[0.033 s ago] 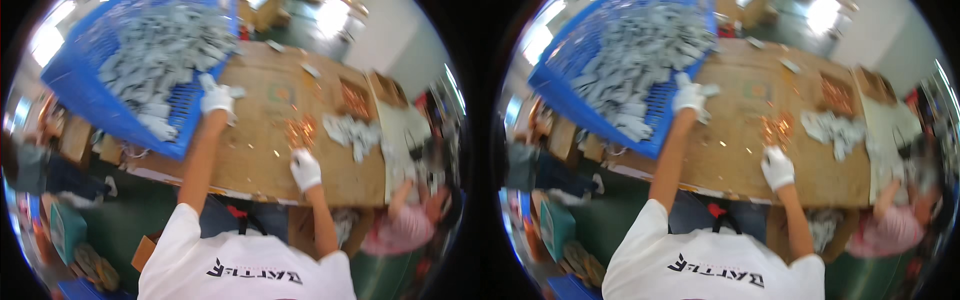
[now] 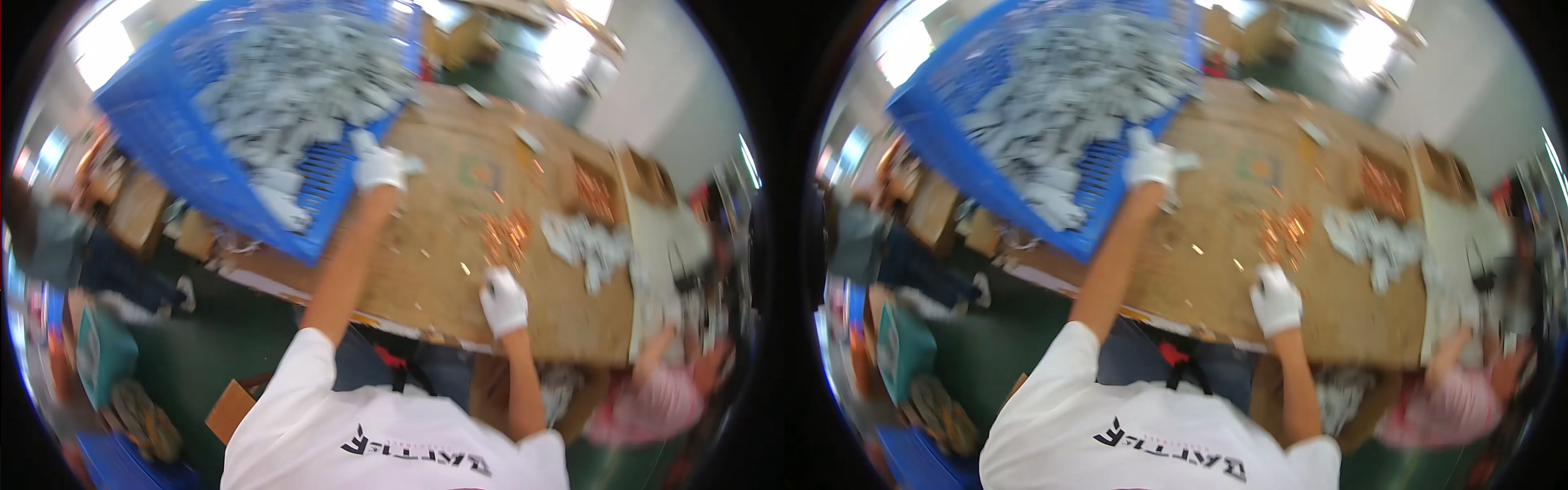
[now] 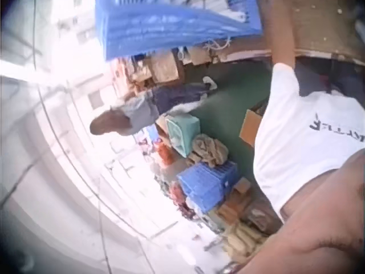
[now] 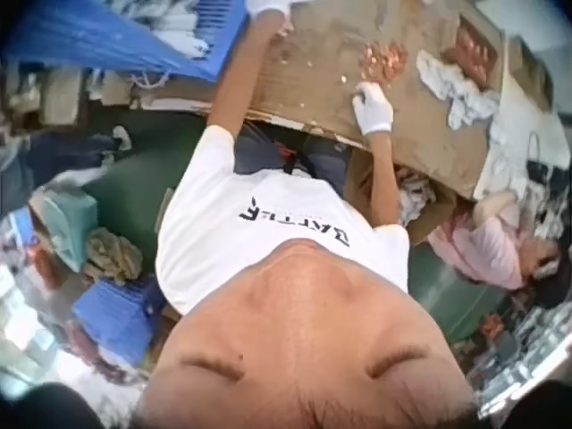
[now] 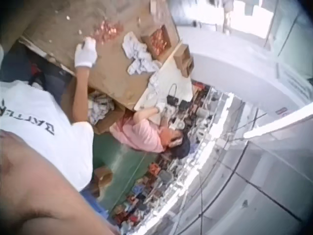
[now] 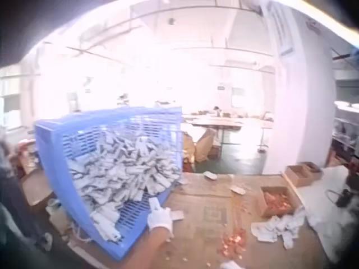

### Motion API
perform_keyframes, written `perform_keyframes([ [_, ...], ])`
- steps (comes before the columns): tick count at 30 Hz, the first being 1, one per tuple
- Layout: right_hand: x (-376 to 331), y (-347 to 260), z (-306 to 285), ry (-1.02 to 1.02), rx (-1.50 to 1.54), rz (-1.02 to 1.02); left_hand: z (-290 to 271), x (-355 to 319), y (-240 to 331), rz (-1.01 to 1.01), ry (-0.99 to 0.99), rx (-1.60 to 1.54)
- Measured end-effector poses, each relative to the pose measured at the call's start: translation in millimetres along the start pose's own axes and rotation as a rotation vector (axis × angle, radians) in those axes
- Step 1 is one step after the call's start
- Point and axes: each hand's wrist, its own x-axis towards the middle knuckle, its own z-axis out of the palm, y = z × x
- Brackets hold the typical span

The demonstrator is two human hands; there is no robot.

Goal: The person assembles small electronic components by applying a sealant or adhesive with a manual applicator to plastic parts and copper contacts, then fitting them together into an electronic housing.

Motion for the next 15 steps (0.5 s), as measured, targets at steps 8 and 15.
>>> perform_keyframes([
  [8,-45.7,-34.5,-4.4,0.196,0.02,0.01,30.2,-5.8,46.2,0.245,0.166,0.323],
  [15,-36.9,-32.3,-5.3,0.136,-0.007,-0.031,52.6,-9.5,-2.5,0.517,0.498,-0.219],
])
